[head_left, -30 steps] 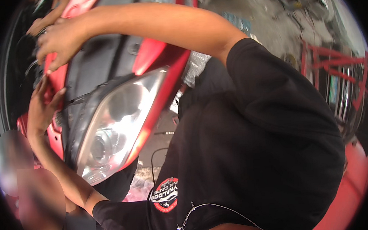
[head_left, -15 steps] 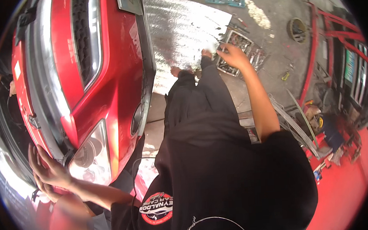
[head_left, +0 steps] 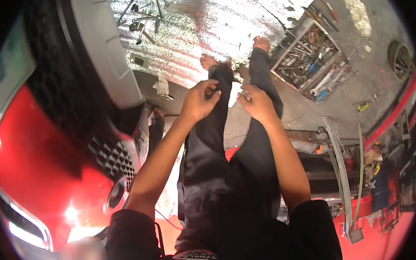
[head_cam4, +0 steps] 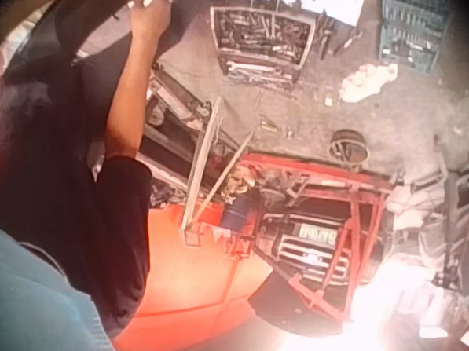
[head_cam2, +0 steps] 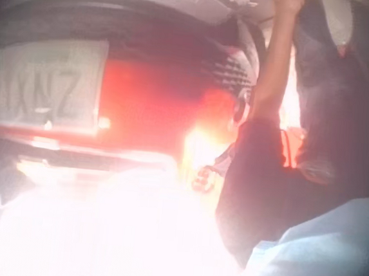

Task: The person works on the engine of a red car with another individual, then sits on the floor to organize various tools into a case and a toolbox.

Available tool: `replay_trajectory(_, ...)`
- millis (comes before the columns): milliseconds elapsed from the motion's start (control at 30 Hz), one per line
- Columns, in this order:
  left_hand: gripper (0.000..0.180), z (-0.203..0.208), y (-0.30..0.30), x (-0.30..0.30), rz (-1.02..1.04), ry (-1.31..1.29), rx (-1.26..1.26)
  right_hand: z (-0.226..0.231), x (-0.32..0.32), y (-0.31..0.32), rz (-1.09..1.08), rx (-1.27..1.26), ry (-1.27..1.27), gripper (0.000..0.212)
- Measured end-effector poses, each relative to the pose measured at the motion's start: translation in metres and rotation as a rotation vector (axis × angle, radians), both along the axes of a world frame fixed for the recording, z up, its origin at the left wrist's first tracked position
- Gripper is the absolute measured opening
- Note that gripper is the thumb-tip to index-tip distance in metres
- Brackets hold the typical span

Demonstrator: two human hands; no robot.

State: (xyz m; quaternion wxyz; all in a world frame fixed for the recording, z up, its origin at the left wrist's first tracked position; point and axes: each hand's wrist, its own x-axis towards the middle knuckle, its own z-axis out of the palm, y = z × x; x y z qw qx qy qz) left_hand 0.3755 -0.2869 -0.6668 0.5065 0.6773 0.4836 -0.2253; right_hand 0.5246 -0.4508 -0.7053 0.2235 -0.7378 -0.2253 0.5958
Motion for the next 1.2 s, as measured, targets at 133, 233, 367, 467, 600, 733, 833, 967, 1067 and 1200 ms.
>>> replay_trajectory(133, 0.051, -0.166, 0.042, -0.053, -0.145, 0.376, 0.023, -0.046, 0.001, -0.011, -0.063, 0.006, -0.037, 0.028)
replay_trajectory(233, 0.053, -0.253, 0.091, -0.086, -0.053, 0.483, 0.152, -0.071, 0.0, -0.022, -0.067, -0.013, 0.181, 0.029)
replay_trajectory(367, 0.052, -0.325, 0.149, -0.115, 0.12, 0.51, 0.219, -0.068, 0.024, 0.011, -0.127, 0.032, 0.253, 0.031)
replay_trajectory(467, 0.053, -0.356, 0.164, -0.136, 0.183, 0.541, 0.225, -0.057, 0.044, 0.048, -0.127, 0.082, 0.289, 0.032)
replay_trajectory(600, 0.06, -0.378, 0.177, -0.163, 0.2, 0.57, 0.228, -0.062, 0.048, 0.079, -0.104, 0.066, 0.316, 0.031)
replay_trajectory(733, 0.067, -0.389, 0.204, -0.185, 0.19, 0.541, 0.392, -0.075, 0.058, 0.114, -0.061, 0.068, 0.415, 0.03)
replay_trajectory(833, 0.074, -0.403, 0.239, -0.203, 0.224, 0.63, 0.522, -0.117, 0.081, 0.132, 0.106, 0.165, 0.262, 0.03)
replay_trajectory(967, 0.087, -0.428, 0.345, -0.201, 0.272, 0.648, 0.7, -0.214, 0.115, 0.171, 0.424, 0.305, -0.347, 0.03)
replay_trajectory(1067, 0.094, -0.468, 0.453, -0.208, 0.115, 0.43, 0.911, -0.254, 0.135, 0.185, 0.335, 0.241, -0.275, 0.032)
replay_trajectory(1200, 0.105, -0.458, 0.563, -0.208, -0.016, 0.42, 0.897, -0.282, 0.148, 0.174, 0.407, 0.167, -0.181, 0.029)
